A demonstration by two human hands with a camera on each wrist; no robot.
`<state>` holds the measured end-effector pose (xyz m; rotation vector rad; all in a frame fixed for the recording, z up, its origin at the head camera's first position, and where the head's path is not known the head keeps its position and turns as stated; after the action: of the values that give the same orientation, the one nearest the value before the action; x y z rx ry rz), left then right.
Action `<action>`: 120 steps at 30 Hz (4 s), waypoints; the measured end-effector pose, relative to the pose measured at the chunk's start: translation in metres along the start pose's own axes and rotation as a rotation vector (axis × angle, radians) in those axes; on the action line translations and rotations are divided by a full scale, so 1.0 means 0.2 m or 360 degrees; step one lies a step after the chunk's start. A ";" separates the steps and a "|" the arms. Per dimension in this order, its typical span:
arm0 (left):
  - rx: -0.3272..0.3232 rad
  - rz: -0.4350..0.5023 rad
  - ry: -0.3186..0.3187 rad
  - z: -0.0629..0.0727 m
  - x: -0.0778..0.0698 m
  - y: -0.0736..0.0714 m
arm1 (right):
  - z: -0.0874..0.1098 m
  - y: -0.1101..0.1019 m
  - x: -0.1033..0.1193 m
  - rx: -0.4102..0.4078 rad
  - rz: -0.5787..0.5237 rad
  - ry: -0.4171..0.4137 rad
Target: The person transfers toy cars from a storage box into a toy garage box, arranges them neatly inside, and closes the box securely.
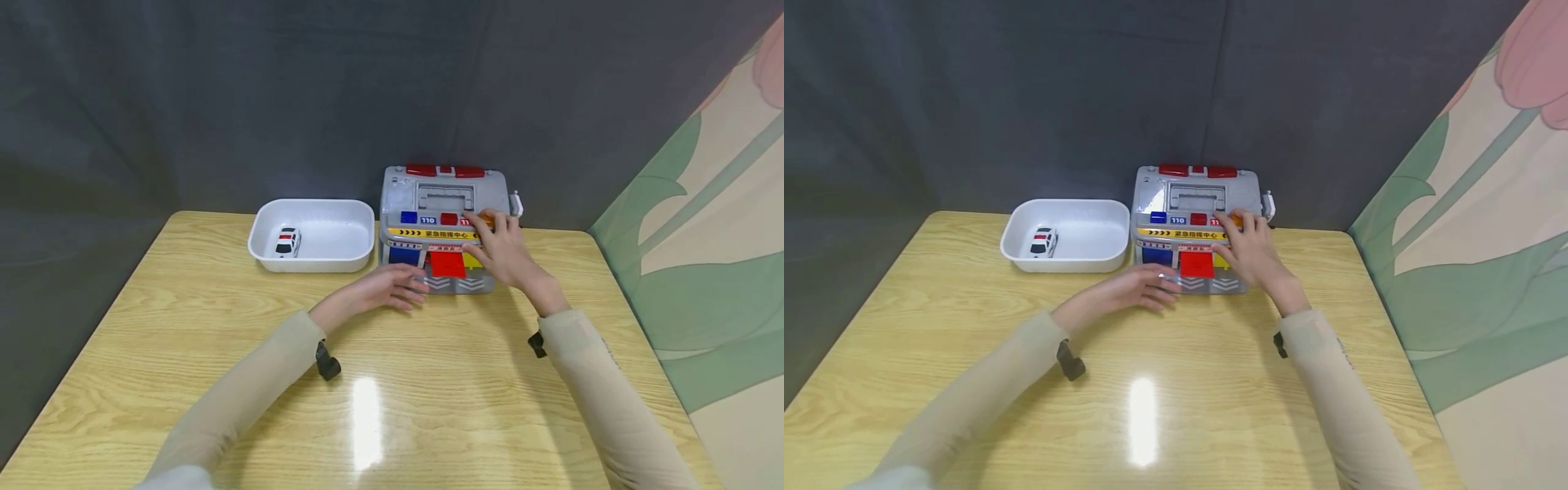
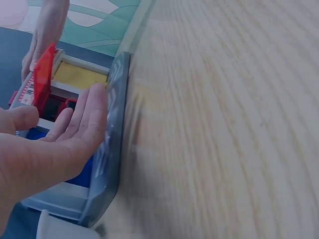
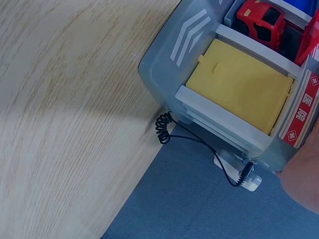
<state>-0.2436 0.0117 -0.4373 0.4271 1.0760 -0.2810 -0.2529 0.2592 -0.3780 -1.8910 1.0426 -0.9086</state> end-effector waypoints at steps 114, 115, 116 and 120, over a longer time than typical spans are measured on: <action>-0.1486 -0.2930 0.1444 -0.12 -0.27 0.23 | -0.08 -0.06 0.03 -0.0062 -0.0063 -0.0221; -0.1499 -0.2932 0.1432 -0.12 -0.27 0.23 | -0.08 -0.07 0.02 -0.0064 -0.0063 -0.0220; -0.1511 -0.2935 0.1424 -0.12 -0.27 0.24 | -0.08 -0.07 0.02 -0.0067 -0.0064 -0.0219; -0.1538 -0.2938 0.1455 -0.13 -0.27 0.26 | -0.06 -0.07 0.01 -0.0090 -0.0064 -0.0196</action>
<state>-0.2674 0.0703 -0.3898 -1.6144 2.0588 -1.1439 -0.2578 0.2584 -0.3594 -1.9951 0.9685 -0.7819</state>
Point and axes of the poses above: each hand's wrist, its own z-axis away from the middle knuckle, its own y-axis out of the palm, x = y × z, the point moved 2 cm from there along -z, towards the middle knuckle, and after that the axes turned 15 degrees about -x, right-handed, at the moved point
